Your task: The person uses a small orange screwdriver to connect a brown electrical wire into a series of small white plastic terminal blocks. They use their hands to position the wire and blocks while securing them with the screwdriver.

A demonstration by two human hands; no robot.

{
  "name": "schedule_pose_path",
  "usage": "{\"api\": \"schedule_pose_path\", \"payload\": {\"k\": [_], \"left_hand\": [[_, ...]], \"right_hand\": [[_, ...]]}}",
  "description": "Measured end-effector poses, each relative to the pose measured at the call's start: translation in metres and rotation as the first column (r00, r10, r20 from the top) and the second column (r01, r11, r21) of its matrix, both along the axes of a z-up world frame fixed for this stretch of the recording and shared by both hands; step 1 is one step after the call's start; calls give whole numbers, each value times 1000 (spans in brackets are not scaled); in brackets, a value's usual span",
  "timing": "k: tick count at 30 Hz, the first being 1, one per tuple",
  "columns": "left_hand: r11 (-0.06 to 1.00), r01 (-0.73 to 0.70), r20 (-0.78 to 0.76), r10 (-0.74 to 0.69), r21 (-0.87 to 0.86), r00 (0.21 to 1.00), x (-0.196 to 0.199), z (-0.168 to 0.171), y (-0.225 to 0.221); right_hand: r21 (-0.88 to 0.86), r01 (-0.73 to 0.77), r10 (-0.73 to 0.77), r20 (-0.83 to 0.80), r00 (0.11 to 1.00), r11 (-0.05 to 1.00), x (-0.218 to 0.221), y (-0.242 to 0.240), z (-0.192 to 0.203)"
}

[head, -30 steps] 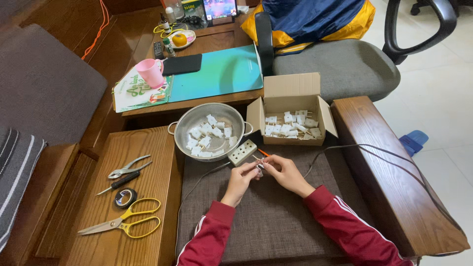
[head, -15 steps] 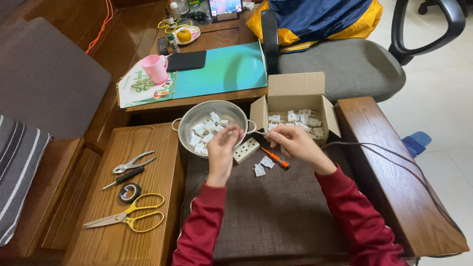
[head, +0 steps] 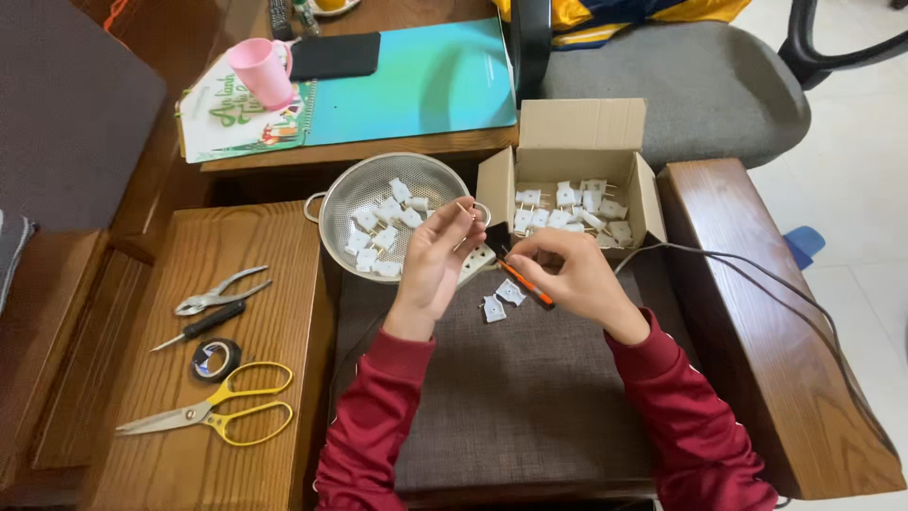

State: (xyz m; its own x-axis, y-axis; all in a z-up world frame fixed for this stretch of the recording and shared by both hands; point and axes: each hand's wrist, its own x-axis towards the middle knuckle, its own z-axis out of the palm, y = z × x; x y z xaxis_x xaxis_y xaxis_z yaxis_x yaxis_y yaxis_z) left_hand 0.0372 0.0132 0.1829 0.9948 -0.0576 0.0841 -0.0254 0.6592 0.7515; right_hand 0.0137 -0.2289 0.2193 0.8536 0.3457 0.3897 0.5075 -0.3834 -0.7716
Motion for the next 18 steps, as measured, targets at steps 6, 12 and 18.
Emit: {"api": "schedule_pose_path", "payload": {"k": [6,12,18], "left_hand": [[997,81,-63,-82,-9,995,-15,-26,-19],[992,123,-103,-125,-23,987,-22,-29,-31],[993,115,-84,-117,-33,989,-16,-39,-28]], "right_hand": [[57,-43,36,117,992,997,-8,1,19],[68,-33,25,117,993,997,-14,1,19],[67,-29,20,127,992,997,-13,-1,18]]}}
